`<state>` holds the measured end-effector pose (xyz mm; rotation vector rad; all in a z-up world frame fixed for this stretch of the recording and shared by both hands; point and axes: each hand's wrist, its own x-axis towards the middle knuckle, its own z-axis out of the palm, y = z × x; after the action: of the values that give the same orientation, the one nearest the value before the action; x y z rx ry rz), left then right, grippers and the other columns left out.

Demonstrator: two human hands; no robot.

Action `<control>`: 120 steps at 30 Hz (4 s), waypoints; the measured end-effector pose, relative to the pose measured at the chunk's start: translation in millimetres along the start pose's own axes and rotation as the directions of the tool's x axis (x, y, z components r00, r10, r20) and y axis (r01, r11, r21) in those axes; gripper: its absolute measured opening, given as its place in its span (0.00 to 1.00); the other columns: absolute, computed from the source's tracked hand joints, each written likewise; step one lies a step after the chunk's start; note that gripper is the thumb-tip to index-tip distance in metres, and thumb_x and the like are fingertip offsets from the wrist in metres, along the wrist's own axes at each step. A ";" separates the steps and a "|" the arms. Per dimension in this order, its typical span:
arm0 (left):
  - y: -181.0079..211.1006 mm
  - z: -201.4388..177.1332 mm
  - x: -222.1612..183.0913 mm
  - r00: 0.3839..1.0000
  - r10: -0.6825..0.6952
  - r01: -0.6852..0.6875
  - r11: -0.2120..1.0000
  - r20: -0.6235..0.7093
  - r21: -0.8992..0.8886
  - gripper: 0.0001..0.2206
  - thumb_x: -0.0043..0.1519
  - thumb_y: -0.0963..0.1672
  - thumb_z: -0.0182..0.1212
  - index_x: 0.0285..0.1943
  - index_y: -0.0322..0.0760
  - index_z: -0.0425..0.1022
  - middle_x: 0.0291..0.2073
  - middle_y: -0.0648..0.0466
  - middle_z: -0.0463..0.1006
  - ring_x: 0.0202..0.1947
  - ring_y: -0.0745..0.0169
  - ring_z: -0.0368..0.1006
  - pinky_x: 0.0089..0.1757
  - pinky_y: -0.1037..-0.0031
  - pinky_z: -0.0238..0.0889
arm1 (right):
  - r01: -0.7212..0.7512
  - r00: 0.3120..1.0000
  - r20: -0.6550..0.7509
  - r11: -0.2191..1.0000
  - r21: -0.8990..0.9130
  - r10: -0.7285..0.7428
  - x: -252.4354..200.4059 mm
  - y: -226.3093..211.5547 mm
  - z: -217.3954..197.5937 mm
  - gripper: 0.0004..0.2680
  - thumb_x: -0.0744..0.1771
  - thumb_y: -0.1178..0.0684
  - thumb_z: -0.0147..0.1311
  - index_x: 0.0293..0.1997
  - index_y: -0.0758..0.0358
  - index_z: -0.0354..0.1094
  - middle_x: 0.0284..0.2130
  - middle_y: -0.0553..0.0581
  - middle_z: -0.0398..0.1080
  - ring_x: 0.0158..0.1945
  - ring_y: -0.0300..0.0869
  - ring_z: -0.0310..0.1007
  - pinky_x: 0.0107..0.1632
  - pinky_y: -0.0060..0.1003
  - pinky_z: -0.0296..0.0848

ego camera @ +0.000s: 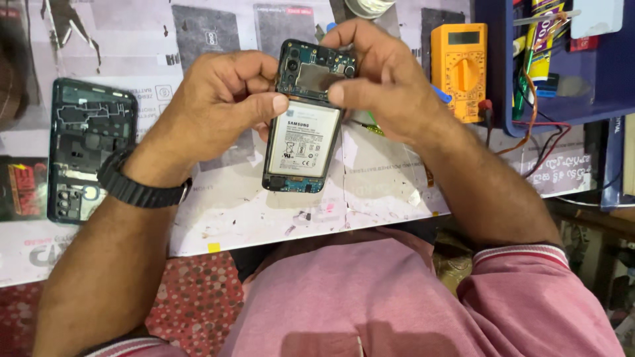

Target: The person repairs a disassembled Samsung smartphone by hand, using a green plastic spudger to pry and adjust internal components. They repeatedly lift and reseat a flexible ribbon cable near the top of the motherboard, then use their fingers to press and align the cable and surrounding parts. The phone remains open on the person's lap during the process.

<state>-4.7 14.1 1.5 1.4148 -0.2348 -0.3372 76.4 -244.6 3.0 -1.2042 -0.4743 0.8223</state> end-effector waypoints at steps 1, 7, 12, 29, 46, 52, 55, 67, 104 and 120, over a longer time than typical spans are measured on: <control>0.3 0.3 0.0 1.000 0.002 -0.003 1.000 -0.005 -0.004 0.09 0.67 0.41 0.62 0.53 0.28 0.76 0.32 0.57 0.81 0.30 0.77 0.74 0.33 0.82 0.71 | 0.002 1.000 0.014 0.999 -0.040 -0.001 -1.0 -0.2 0.9 0.18 0.68 0.64 0.62 0.64 0.68 0.59 0.46 0.55 0.74 0.47 0.34 0.76 0.51 0.31 0.79; 1.4 -5.6 -2.6 0.999 0.028 -0.028 1.000 0.034 0.004 0.09 0.69 0.41 0.61 0.54 0.29 0.76 0.32 0.58 0.78 0.31 0.77 0.72 0.35 0.82 0.70 | 0.029 0.999 0.045 0.987 -0.156 -0.022 -6.3 -1.7 6.2 0.19 0.70 0.63 0.63 0.66 0.68 0.56 0.50 0.56 0.73 0.52 0.35 0.75 0.54 0.30 0.79; 2.6 -5.4 -2.5 0.999 0.052 -0.053 0.996 0.010 0.075 0.08 0.68 0.41 0.61 0.52 0.30 0.76 0.32 0.60 0.76 0.32 0.78 0.73 0.35 0.82 0.72 | 0.083 0.996 0.042 0.975 -0.204 -0.076 -5.0 -2.5 9.5 0.19 0.70 0.63 0.62 0.67 0.67 0.55 0.49 0.56 0.72 0.51 0.34 0.75 0.49 0.29 0.78; 2.5 -4.5 -1.0 0.999 0.047 -0.043 0.980 -0.014 0.193 0.05 0.68 0.41 0.61 0.44 0.32 0.77 0.25 0.63 0.72 0.28 0.78 0.70 0.31 0.82 0.67 | 0.114 0.993 0.013 0.919 -0.376 -0.118 -9.1 -0.2 12.2 0.19 0.70 0.65 0.61 0.67 0.69 0.55 0.45 0.54 0.74 0.42 0.29 0.74 0.39 0.22 0.73; -6.3 0.1 0.5 0.994 0.062 -0.045 0.982 -0.087 0.182 0.05 0.67 0.38 0.61 0.50 0.29 0.76 0.29 0.62 0.75 0.29 0.80 0.71 0.31 0.84 0.66 | 0.127 0.985 0.146 0.967 -0.220 -0.096 -6.1 6.0 9.1 0.25 0.70 0.69 0.60 0.73 0.65 0.46 0.62 0.59 0.64 0.67 0.39 0.68 0.69 0.37 0.75; -8.2 0.4 -0.7 0.991 0.058 -0.028 0.970 -0.121 0.240 0.04 0.66 0.37 0.63 0.47 0.30 0.77 0.27 0.63 0.72 0.28 0.82 0.65 0.29 0.85 0.59 | 0.136 0.984 0.143 0.963 -0.235 -0.104 -7.6 6.9 9.2 0.25 0.71 0.69 0.60 0.73 0.65 0.46 0.61 0.58 0.66 0.66 0.38 0.69 0.68 0.36 0.76; -7.8 0.7 -0.7 0.991 0.072 -0.047 0.977 -0.112 0.209 0.04 0.66 0.37 0.63 0.48 0.30 0.76 0.28 0.64 0.71 0.29 0.82 0.65 0.30 0.85 0.60 | 0.151 0.983 0.144 0.956 -0.253 -0.117 -6.8 6.7 10.1 0.24 0.71 0.68 0.60 0.72 0.66 0.47 0.61 0.58 0.65 0.66 0.38 0.69 0.67 0.36 0.75; -8.2 1.3 0.0 0.990 0.083 -0.059 0.978 -0.110 0.202 0.04 0.66 0.37 0.63 0.48 0.30 0.77 0.28 0.63 0.71 0.28 0.82 0.66 0.29 0.85 0.61 | 0.187 0.978 0.153 0.923 -0.338 -0.142 -6.8 5.0 10.8 0.23 0.71 0.68 0.60 0.71 0.67 0.48 0.59 0.59 0.66 0.64 0.39 0.71 0.64 0.36 0.75; -14.5 9.3 0.0 0.955 0.244 -0.170 0.915 -0.168 0.366 0.03 0.64 0.36 0.64 0.45 0.30 0.77 0.26 0.59 0.76 0.25 0.81 0.67 0.27 0.83 0.58 | 0.204 0.965 -0.044 0.845 -0.495 -0.258 -1.4 18.3 20.9 0.09 0.73 0.60 0.62 0.56 0.68 0.64 0.43 0.50 0.74 0.44 0.27 0.72 0.47 0.22 0.73; -12.6 9.3 -0.4 0.953 0.272 -0.215 0.918 -0.134 0.334 0.04 0.66 0.37 0.66 0.46 0.30 0.76 0.29 0.59 0.79 0.28 0.81 0.72 0.29 0.84 0.63 | 0.213 0.937 -0.112 0.794 -0.569 -0.331 -2.2 25.0 26.2 0.10 0.71 0.60 0.65 0.54 0.67 0.64 0.40 0.49 0.74 0.42 0.27 0.73 0.45 0.21 0.73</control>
<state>-9.5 4.1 -9.6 1.7004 -0.3260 0.0390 48.8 -226.7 -12.2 -1.6858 -0.7258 0.2984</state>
